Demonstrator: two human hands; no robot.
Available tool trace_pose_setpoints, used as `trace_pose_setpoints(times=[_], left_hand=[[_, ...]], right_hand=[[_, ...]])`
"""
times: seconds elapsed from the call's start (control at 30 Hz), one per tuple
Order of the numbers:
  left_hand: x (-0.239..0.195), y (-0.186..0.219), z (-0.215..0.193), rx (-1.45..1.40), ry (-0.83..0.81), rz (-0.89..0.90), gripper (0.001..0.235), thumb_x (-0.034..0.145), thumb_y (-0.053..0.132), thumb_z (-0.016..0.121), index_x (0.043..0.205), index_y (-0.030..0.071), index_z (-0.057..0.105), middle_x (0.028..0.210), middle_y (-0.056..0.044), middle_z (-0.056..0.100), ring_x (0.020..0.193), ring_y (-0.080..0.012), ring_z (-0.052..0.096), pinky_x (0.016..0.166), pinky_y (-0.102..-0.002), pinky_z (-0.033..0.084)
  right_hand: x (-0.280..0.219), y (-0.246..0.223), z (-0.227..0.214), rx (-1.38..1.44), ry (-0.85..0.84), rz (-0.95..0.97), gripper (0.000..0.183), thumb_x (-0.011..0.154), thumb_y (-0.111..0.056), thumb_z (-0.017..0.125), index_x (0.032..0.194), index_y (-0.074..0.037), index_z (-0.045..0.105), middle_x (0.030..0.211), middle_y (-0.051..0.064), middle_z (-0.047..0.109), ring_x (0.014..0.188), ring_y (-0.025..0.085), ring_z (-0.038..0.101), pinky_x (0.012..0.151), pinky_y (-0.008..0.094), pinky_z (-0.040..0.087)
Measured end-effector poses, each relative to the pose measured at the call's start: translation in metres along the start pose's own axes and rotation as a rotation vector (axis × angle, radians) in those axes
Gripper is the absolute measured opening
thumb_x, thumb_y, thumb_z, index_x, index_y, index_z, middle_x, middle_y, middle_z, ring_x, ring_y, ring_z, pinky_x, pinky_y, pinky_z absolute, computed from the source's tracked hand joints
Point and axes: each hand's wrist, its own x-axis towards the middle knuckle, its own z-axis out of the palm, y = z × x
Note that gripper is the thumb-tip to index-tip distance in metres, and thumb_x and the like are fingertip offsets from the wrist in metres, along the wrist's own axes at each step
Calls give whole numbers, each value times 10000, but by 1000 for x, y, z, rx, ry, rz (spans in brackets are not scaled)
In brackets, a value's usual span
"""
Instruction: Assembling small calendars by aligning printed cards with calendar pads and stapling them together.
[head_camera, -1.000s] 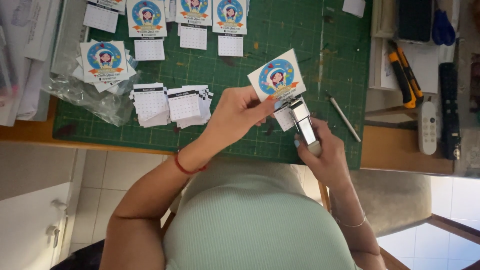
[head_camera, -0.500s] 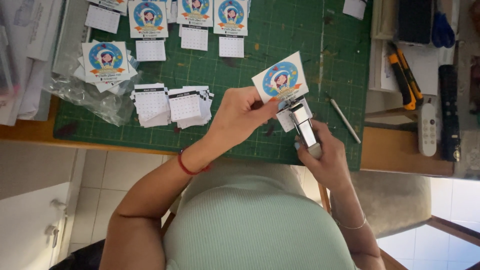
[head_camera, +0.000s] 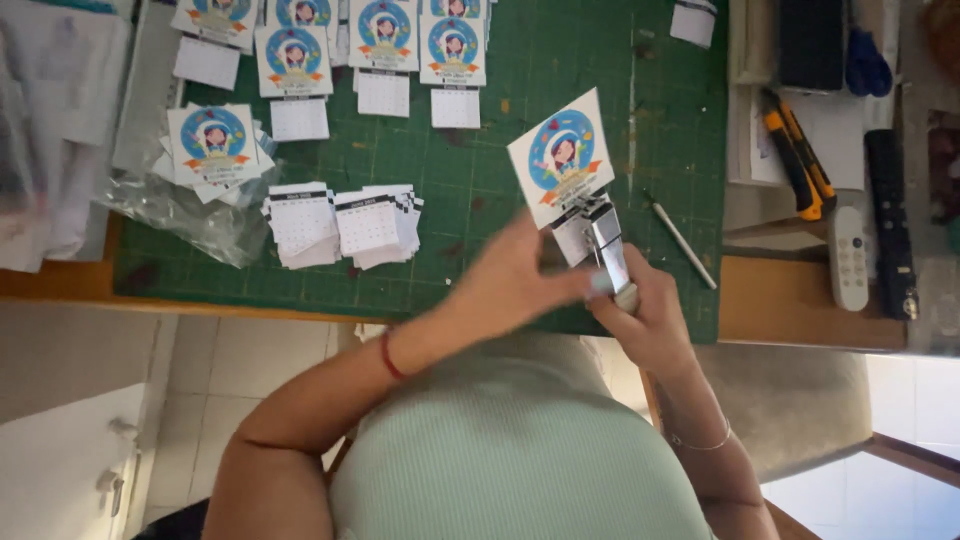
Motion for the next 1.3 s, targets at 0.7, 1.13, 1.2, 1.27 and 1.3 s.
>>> trace_pose_setpoints(times=[0.7,1.13,1.2,1.27,1.3], left_hand=[[13,48,-45,-141,16,19,865,944,557,683,1580,103,311,1561,-144,581,1416,-289,624,1195,-479,606],[33,50,-151,323,334,325,221,1092,205,633,1254,66,691,1143,-52,790,966,-142,727,734,-280,592],[39,62,-183,513,404,112,126,1068,150,698,1193,131,701,854,11,651,731,-104,543,648,-284,478],[41,70,-204,551,449,-115,52,1085,222,692,1104,178,674,885,56,660,674,-65,476,587,-244,397],[43,73,-214,578,486,-343,119,1102,293,685,1015,223,646,916,100,668,616,-29,408,526,-208,313]], right_hand=[[18,-80,7,-383,165,-13,196,876,-189,658,1013,-102,548,754,51,565,658,232,467,655,436,398],[15,-76,27,-256,197,8,634,911,-165,792,1482,-46,544,1331,133,665,1144,288,639,948,423,508],[13,-73,31,72,365,132,340,930,-75,748,1215,-108,566,1152,63,735,947,157,669,863,335,557],[14,-54,29,111,373,19,358,969,-112,738,1280,-97,561,1144,62,705,976,169,651,897,336,541],[15,-44,28,144,382,-92,383,1008,-148,727,1345,-86,557,1136,62,675,1006,181,633,932,338,524]])
